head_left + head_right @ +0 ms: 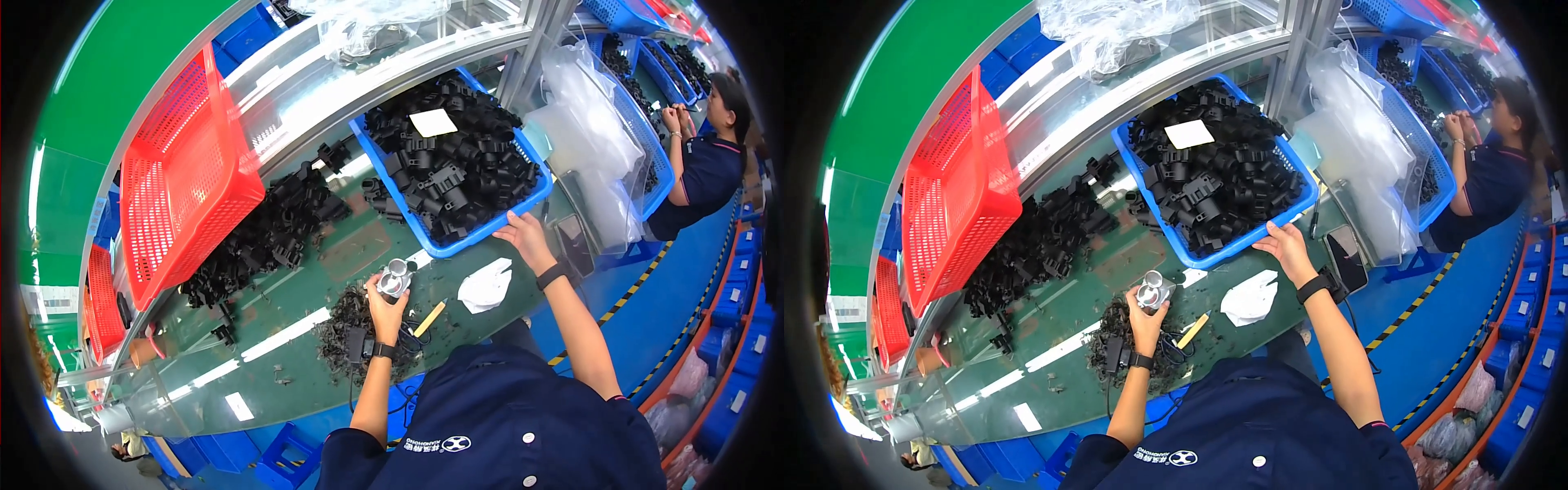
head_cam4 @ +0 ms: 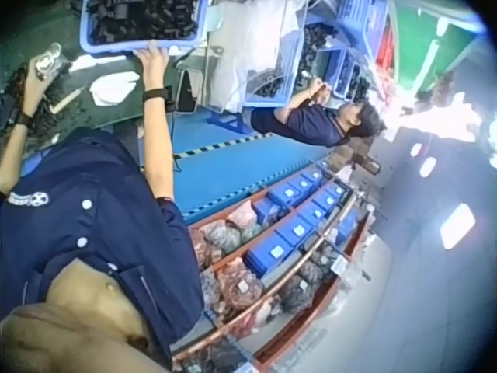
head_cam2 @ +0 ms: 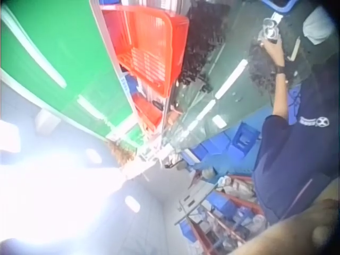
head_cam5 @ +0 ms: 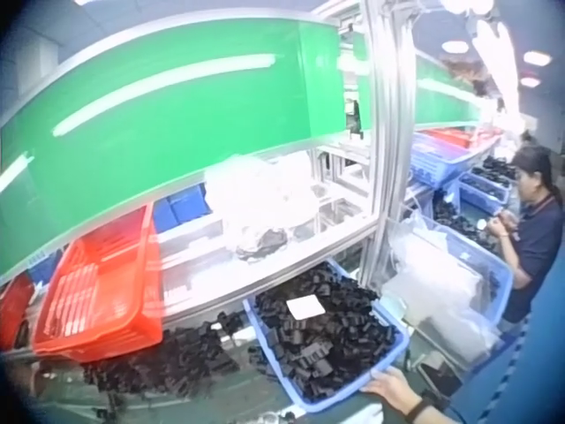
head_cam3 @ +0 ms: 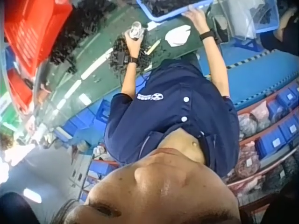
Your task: Processing and inspecting plastic components in a manufacturing facility, including trimming and sorting.
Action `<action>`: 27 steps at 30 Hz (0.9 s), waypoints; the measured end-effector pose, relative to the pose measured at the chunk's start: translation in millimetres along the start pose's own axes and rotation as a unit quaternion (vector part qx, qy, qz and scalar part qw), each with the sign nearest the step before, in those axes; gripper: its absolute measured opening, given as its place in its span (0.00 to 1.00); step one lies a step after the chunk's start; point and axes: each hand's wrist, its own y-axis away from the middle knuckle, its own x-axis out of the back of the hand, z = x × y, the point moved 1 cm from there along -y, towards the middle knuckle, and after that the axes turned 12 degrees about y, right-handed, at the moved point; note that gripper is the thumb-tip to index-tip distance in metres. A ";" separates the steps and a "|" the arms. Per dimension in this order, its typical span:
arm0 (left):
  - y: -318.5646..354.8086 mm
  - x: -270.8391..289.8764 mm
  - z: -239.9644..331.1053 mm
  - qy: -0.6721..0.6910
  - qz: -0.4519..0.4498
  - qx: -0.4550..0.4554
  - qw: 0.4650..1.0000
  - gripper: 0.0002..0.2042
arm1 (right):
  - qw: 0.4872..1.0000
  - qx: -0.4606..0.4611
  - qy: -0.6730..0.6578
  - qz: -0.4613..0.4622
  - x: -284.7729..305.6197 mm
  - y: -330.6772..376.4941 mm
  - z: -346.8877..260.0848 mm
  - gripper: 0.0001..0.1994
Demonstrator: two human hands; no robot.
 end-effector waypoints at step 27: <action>-130.2 -32.2 114.1 -0.059 -0.039 -0.005 0.997 0.17 | 0.986 -0.081 0.069 0.125 2.7 48.1 -7.9 0.08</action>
